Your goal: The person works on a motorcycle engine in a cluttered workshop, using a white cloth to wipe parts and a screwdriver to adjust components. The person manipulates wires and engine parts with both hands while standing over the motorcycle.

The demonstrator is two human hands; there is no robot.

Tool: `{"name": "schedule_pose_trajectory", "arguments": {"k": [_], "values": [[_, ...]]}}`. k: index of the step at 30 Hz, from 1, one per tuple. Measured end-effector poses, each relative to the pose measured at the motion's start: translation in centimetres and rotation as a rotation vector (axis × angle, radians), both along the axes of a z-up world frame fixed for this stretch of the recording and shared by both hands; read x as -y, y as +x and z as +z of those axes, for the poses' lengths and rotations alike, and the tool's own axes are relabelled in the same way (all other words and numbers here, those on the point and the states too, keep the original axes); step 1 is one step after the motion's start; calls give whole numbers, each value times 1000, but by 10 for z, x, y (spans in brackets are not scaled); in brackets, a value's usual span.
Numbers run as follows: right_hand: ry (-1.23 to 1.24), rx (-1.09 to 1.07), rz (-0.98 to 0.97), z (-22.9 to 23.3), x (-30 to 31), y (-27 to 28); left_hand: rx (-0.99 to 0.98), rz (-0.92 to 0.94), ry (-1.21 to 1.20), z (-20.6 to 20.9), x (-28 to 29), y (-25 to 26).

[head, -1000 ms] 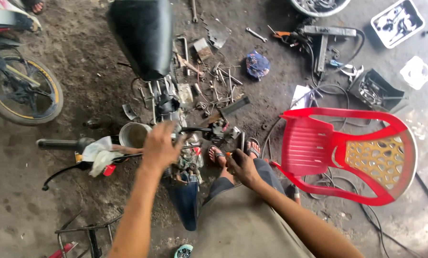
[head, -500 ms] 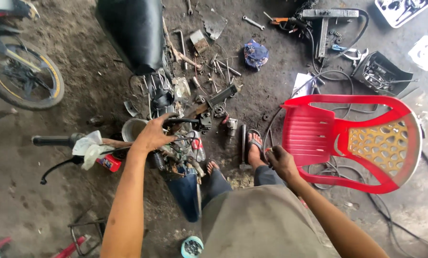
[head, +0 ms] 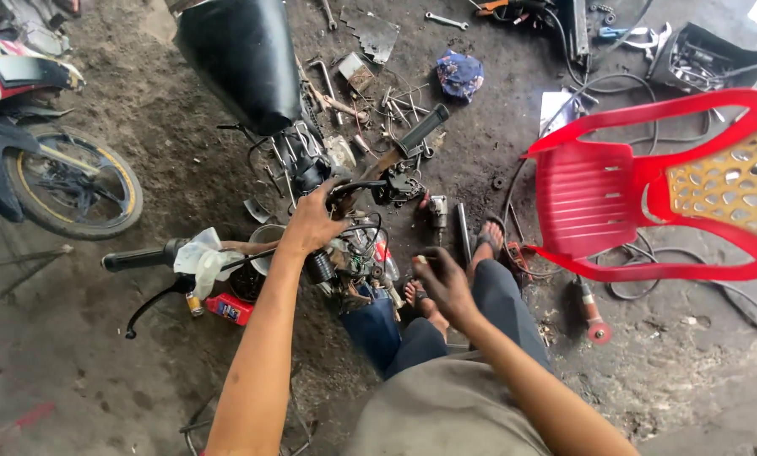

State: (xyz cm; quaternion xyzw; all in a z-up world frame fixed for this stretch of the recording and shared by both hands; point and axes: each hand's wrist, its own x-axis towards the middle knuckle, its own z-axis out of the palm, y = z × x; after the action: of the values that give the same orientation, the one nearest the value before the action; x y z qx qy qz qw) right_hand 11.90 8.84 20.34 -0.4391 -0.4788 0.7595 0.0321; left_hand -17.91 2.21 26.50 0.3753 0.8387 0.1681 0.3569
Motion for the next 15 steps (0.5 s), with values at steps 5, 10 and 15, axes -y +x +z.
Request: {"name": "schedule_pose_trajectory", "arguments": {"k": [5, 10, 15], "values": [[-427, -338, -232, -10, 24, -37, -26, 27, -175, 15, -10, 8], [-565, -370, -239, -4, 21, -60, -5, 0, 1, 2, -3, -1], [-552, -499, -208, -36, 28, -67, 38, 29, -52, 16, -13, 1]]}}
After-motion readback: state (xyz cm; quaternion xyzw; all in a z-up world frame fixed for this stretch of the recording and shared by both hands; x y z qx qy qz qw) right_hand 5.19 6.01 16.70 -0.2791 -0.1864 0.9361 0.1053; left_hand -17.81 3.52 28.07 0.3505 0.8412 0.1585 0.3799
